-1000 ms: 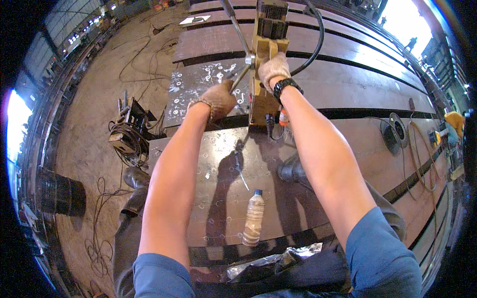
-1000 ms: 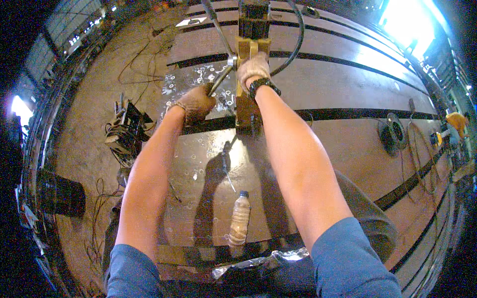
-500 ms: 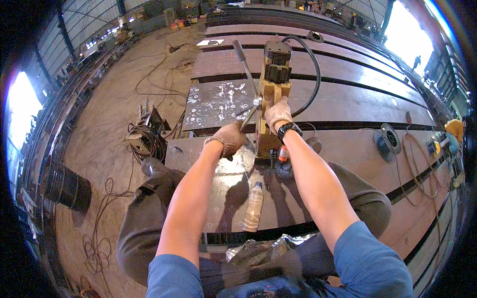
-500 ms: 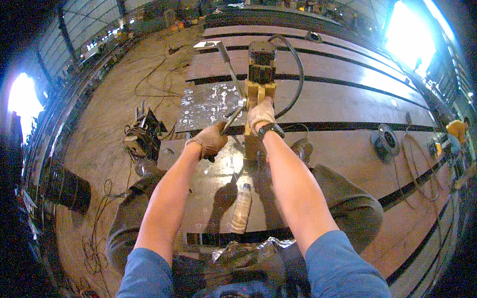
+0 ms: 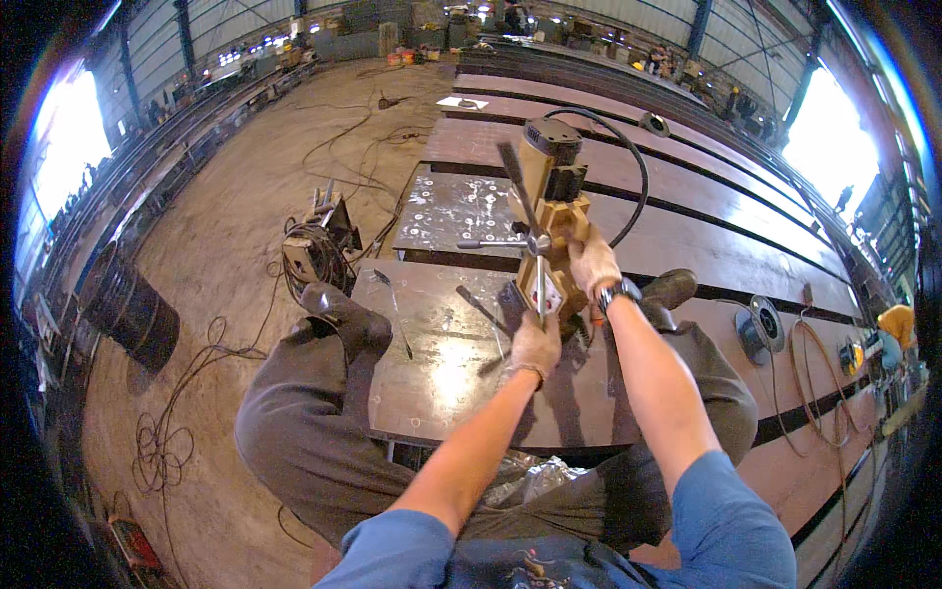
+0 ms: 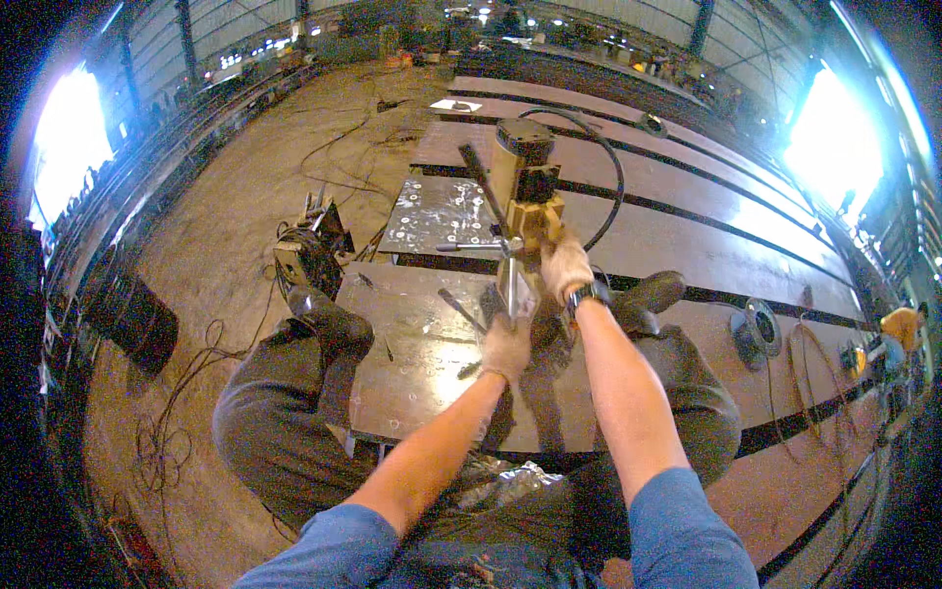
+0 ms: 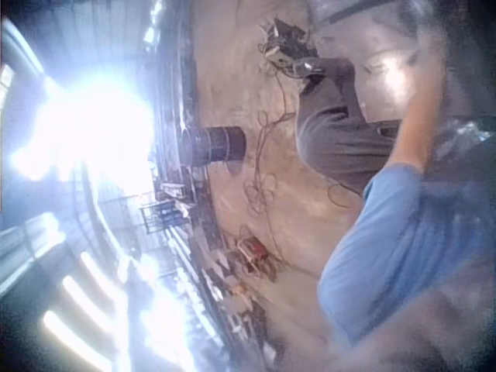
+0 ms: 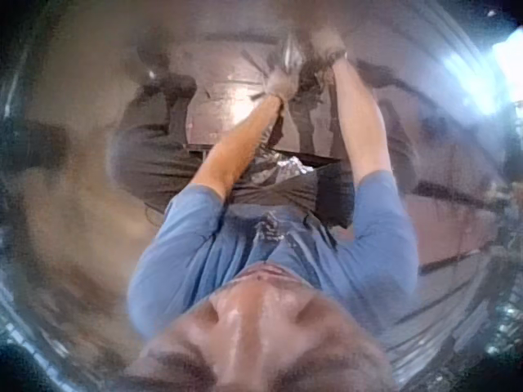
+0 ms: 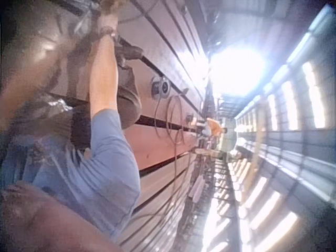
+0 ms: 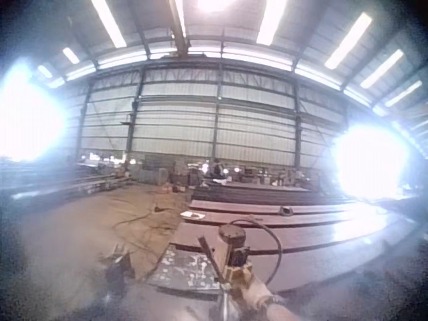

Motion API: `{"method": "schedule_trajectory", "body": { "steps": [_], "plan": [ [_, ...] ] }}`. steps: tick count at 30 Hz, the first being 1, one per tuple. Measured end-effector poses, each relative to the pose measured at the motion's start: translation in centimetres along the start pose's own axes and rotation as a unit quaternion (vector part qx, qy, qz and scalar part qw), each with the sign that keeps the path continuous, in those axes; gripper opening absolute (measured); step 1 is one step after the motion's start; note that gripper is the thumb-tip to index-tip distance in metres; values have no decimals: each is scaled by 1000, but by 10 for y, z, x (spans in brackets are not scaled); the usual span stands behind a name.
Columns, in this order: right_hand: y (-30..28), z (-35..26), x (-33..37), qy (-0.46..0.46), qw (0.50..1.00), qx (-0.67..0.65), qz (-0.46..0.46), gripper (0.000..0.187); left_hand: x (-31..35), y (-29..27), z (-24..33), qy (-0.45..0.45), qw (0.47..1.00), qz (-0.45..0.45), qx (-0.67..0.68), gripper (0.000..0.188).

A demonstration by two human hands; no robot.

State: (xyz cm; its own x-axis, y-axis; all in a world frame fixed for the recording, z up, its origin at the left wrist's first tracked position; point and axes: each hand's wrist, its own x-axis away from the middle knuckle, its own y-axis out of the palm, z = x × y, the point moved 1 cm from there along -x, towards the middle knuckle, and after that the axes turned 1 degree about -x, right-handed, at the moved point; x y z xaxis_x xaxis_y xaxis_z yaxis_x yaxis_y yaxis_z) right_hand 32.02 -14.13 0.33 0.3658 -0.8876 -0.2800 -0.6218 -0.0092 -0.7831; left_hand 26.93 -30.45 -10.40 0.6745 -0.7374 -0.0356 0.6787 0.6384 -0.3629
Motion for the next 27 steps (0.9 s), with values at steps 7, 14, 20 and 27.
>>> {"method": "schedule_trajectory", "body": {
  "steps": [7,14,20,27],
  "plan": [
    [33,-52,160,99,990,-18,-97,66,-28,-4,-101,186,848,-408,-282,60],
    [42,19,143,101,980,100,-136,45,-127,-172,-68,114,974,-74,-184,56],
    [-14,140,63,-48,960,243,-134,29,-111,-198,122,344,932,102,53,47],
    [-40,111,22,-14,941,303,-151,31,-99,-142,185,485,860,21,-156,32]
  ]
}}
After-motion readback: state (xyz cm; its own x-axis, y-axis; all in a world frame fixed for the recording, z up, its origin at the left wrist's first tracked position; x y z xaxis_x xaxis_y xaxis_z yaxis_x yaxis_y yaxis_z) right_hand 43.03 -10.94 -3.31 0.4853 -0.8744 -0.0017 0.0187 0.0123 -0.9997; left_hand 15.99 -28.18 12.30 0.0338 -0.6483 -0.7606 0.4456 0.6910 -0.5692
